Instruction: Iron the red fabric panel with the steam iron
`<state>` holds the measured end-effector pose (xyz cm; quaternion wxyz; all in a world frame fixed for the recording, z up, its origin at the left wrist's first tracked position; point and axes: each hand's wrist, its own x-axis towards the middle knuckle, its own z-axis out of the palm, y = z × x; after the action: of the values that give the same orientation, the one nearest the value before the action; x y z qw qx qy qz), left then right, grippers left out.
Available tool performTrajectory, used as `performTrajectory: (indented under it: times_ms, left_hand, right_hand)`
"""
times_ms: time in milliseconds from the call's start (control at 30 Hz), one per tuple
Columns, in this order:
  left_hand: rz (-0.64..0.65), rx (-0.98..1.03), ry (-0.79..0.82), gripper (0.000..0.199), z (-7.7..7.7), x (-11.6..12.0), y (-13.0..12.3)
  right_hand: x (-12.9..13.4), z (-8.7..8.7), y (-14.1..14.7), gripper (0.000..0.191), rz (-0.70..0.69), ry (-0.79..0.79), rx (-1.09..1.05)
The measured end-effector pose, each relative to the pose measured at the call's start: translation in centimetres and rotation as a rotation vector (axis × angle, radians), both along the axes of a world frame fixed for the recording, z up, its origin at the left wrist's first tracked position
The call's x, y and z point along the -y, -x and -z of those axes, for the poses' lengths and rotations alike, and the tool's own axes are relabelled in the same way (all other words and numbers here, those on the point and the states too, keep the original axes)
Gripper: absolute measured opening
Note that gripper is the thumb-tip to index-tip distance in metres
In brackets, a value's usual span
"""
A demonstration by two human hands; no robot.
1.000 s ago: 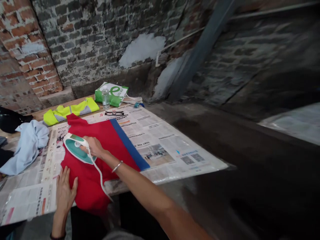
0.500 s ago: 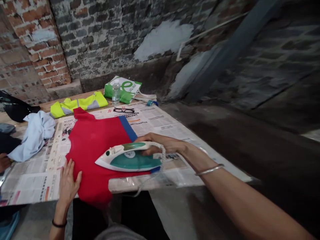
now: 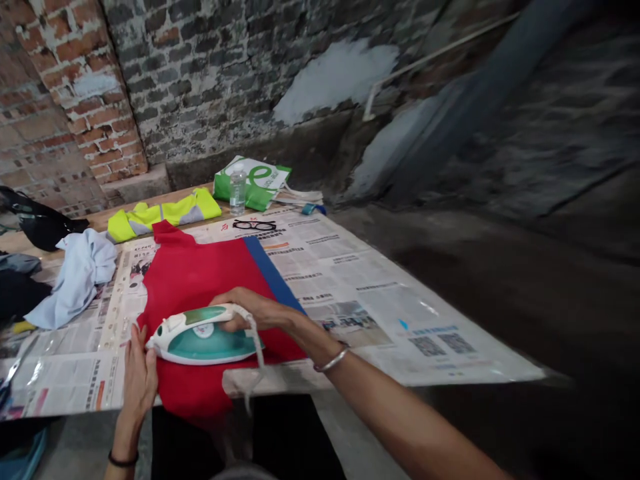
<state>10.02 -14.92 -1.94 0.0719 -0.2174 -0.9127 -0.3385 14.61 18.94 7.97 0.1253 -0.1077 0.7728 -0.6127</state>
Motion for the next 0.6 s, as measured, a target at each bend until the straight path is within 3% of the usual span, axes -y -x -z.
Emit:
performTrajectory:
  times_ms: [300,467,600]
  left_hand:
    - [-0.058,-0.114,-0.047,0.071,0.6,-0.6,0.6]
    - [-0.069,-0.196,0.098,0.073,0.3,-1.2,0.6]
    - [-0.057,-0.305,0.200,0.078,0.6,-1.4,0.5]
  right_hand:
    - [1.3,0.0,0.2,0.025,0.082,-0.100,-0.073]
    - [1.4,-0.5,-1.0,0.024,0.095,-0.106,-0.124]
    - [1.8,-0.6,-3.3,0.025,0.270,-0.203,-0.161]
